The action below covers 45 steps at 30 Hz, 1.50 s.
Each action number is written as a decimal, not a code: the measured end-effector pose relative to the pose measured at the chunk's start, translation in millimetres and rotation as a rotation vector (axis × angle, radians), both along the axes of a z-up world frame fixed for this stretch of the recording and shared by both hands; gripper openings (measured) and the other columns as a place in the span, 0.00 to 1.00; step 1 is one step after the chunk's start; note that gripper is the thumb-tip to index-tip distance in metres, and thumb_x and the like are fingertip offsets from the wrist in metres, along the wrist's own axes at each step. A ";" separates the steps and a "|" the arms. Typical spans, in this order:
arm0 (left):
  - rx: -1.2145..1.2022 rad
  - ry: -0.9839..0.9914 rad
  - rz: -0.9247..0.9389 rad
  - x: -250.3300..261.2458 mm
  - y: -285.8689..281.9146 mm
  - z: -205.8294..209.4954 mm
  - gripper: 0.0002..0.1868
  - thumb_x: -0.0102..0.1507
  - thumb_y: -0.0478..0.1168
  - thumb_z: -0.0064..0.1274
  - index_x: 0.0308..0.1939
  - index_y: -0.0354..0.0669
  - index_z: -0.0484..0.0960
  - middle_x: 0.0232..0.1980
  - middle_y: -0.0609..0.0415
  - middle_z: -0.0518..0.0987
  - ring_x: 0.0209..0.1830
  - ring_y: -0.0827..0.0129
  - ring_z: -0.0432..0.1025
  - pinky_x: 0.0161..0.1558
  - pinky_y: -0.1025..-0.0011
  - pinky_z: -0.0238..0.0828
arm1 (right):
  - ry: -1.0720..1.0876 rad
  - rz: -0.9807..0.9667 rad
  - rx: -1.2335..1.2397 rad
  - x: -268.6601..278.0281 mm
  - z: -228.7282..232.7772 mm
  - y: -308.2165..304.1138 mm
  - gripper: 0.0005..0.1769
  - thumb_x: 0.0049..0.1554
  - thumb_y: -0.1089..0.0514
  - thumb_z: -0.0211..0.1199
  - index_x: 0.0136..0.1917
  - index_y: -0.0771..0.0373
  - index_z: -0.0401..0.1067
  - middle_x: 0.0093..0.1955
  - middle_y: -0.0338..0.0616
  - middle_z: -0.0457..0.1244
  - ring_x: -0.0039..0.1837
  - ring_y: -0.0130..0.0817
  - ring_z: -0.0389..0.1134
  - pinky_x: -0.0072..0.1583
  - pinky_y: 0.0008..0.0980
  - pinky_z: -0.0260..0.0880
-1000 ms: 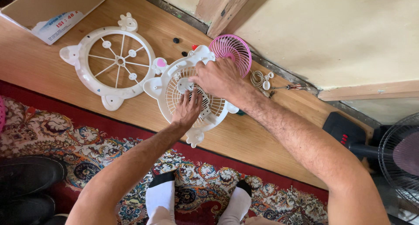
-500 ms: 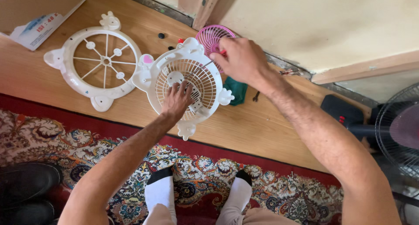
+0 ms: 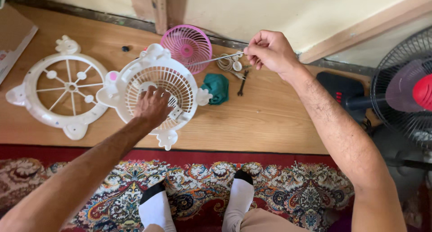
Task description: The person assembles a small white fan by attaching the motor housing, securing it with a screw, and cleaning the fan blade with a cloth. They work on a wooden table with various fan parts and tools nearby.
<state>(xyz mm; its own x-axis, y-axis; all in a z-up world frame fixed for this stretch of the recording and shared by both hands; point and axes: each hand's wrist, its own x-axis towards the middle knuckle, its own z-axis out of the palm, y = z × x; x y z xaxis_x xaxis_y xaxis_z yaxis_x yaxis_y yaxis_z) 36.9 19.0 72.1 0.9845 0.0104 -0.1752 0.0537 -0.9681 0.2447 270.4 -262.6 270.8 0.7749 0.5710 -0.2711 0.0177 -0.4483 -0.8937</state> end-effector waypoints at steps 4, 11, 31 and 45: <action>0.061 -0.059 -0.140 21.4 -19.4 29.7 0.25 0.56 0.52 0.63 0.54 0.46 0.80 0.60 0.48 0.76 0.65 0.51 0.64 0.60 0.48 0.66 | 0.238 -0.027 0.179 18.3 -20.5 -49.8 0.02 0.62 0.64 0.62 0.47 0.65 0.71 0.40 0.45 0.69 0.39 0.30 0.71 0.40 0.31 0.73; 0.130 -0.118 -0.362 92.1 -91.1 37.1 0.20 0.59 0.51 0.61 0.50 0.44 0.81 0.57 0.49 0.78 0.62 0.52 0.68 0.59 0.51 0.69 | 0.503 0.133 0.356 14.8 -68.5 -127.3 0.19 0.60 0.65 0.57 0.64 0.60 0.70 0.50 0.49 0.69 0.52 0.34 0.72 0.50 0.34 0.75; 0.049 -0.081 -0.243 273.3 -214.5 -89.4 0.12 0.64 0.38 0.54 0.51 0.43 0.82 0.56 0.47 0.78 0.62 0.50 0.69 0.59 0.47 0.70 | 0.347 -0.113 0.046 69.6 -240.6 -196.7 0.05 0.57 0.65 0.62 0.41 0.60 0.68 0.37 0.35 0.62 0.33 0.21 0.61 0.31 0.25 0.54; -0.118 -0.046 -0.244 293.0 -221.7 -100.4 0.26 0.57 0.31 0.56 0.55 0.65 0.84 0.63 0.50 0.72 0.69 0.48 0.59 0.65 0.47 0.57 | -0.402 -0.056 -0.082 118.3 -293.8 -137.8 0.14 0.60 0.59 0.64 0.59 0.60 0.78 0.44 0.50 0.71 0.43 0.43 0.71 0.47 0.41 0.70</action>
